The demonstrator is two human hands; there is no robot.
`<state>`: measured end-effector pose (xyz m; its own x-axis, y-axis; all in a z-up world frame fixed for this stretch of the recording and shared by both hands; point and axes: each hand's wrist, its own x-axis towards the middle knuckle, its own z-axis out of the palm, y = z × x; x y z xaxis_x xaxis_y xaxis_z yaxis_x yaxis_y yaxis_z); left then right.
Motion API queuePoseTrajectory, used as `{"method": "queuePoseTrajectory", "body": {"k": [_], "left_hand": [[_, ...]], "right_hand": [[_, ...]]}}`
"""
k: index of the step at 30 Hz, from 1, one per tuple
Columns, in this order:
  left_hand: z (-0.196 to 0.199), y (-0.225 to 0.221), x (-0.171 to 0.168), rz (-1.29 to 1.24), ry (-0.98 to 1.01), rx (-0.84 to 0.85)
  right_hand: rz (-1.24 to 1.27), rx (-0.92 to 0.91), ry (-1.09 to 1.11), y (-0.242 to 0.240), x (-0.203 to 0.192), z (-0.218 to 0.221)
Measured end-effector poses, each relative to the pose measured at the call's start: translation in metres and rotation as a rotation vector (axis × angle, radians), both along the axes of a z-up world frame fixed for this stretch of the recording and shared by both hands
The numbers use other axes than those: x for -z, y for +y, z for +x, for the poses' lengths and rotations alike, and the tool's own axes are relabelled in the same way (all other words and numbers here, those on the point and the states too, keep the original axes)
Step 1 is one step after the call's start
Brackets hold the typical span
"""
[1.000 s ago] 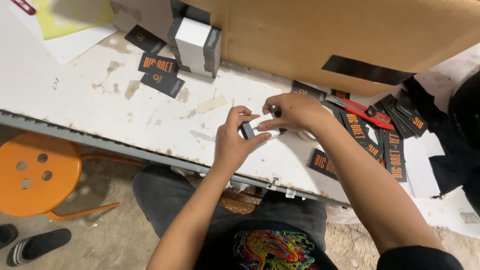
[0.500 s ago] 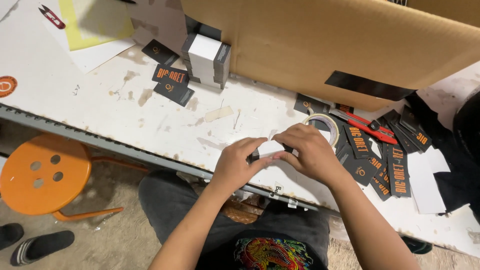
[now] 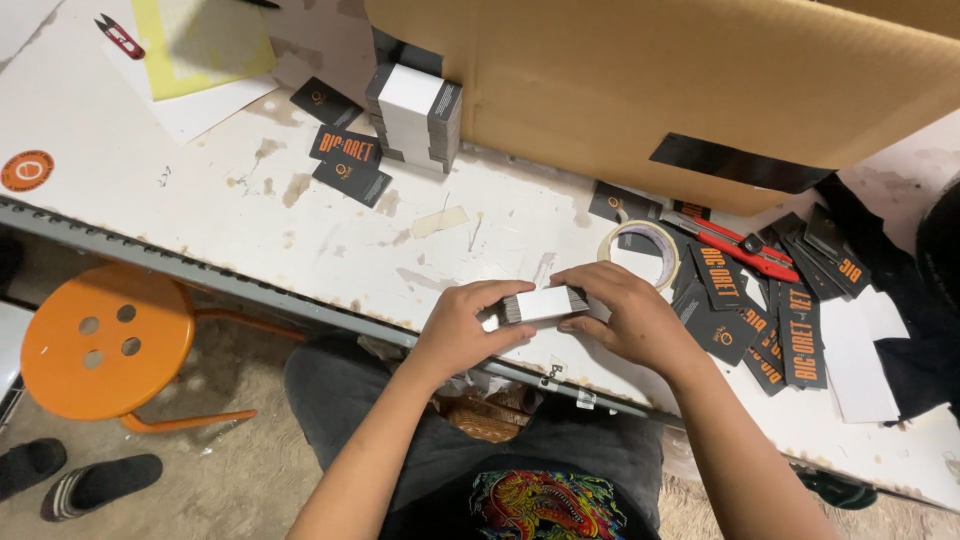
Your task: Bundling small printed cards into stacks using adhesive tape.
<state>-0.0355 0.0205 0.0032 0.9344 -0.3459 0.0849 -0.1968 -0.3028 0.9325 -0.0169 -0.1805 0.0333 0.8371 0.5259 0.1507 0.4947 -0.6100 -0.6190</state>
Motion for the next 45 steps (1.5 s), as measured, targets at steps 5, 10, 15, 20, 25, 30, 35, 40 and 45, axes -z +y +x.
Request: {"method": "queuePoseTrajectory", "body": {"k": [5,10,15,20,25,30,35,40,45], "left_hand": [[-0.001,-0.004,0.011,-0.024,-0.141,-0.042],[-0.001,-0.008,0.014,0.007,-0.272,-0.061],[-0.002,-0.008,0.018,0.05,-0.333,-0.026],[-0.001,-0.006,0.008,0.172,-0.308,0.027],[-0.003,-0.009,0.01,0.146,-0.344,-0.001],[-0.004,-0.009,0.011,0.089,-0.402,0.004],[-0.004,-0.008,0.029,0.008,-0.544,-0.084],[-0.026,-0.034,0.008,-0.193,-0.505,-0.313],[-0.031,-0.052,0.009,-0.146,-0.483,-0.365]], "right_hand": [[0.046,0.022,0.047,0.002,-0.002,-0.003],[0.019,0.012,0.029,0.004,-0.003,-0.002],[0.025,0.001,0.016,0.001,0.003,-0.002],[0.001,0.007,-0.01,-0.001,0.009,-0.003],[0.0,0.017,-0.03,0.003,0.006,-0.006],[0.015,0.021,-0.094,0.001,0.018,-0.005],[0.28,0.021,-0.187,-0.001,0.03,-0.006],[0.894,0.003,0.153,0.022,0.022,-0.019],[0.604,0.338,0.11,0.032,0.012,-0.021]]}}
